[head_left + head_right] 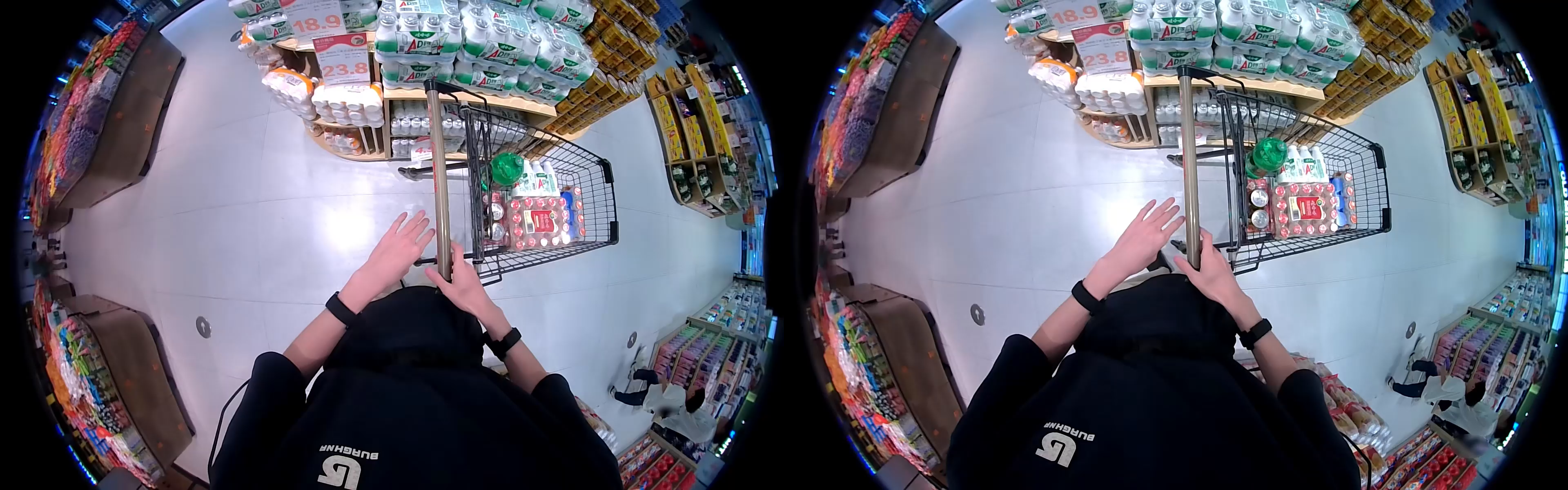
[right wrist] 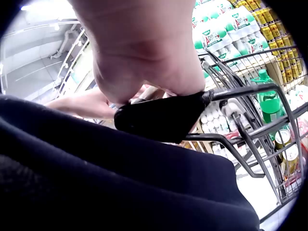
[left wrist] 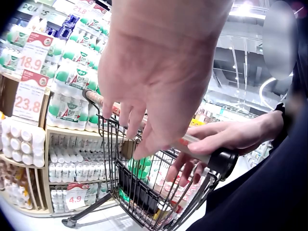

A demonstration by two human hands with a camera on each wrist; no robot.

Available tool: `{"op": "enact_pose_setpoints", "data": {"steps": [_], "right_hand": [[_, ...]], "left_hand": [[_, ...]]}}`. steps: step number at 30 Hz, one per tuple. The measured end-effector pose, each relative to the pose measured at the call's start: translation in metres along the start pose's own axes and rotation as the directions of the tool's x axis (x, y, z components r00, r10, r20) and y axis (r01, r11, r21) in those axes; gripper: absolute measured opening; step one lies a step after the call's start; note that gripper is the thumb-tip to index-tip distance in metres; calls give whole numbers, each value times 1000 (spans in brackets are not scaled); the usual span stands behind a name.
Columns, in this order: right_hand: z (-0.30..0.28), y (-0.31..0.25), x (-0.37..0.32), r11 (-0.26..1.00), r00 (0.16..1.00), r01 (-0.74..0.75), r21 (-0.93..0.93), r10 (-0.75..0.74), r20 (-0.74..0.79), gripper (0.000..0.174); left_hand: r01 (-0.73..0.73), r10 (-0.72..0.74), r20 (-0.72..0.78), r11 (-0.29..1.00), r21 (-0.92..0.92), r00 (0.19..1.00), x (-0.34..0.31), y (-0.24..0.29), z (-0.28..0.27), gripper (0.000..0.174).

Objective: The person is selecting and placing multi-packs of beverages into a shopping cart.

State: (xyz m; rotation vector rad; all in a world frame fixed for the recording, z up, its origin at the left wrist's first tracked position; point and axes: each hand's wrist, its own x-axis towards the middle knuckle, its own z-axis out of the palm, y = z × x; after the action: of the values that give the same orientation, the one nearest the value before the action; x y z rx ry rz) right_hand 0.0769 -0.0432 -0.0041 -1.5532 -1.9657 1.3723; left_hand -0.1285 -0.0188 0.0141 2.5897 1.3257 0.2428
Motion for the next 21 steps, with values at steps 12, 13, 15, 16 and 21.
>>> {"op": "enact_pose_setpoints", "data": {"steps": [12,13,15,16,21], "right_hand": [[-5,4,2,989,999,30,-146,-28,16,48],[-5,4,3,988,1000,29,-150,-29,8,48],[-5,5,4,986,999,40,-161,-38,15,47],[-5,6,6,982,999,37,-188,-31,34,48],[-2,15,8,990,990,-19,-140,38,139,53]], "left_hand": [[47,-108,-213,962,-270,971,30,11,6,54],[49,-108,-199,958,-283,974,33,9,5,58],[53,-108,-165,950,-309,980,37,9,4,65],[69,-126,-130,925,-374,984,39,8,7,73],[53,-140,-155,884,-465,978,37,7,13,80]]}}
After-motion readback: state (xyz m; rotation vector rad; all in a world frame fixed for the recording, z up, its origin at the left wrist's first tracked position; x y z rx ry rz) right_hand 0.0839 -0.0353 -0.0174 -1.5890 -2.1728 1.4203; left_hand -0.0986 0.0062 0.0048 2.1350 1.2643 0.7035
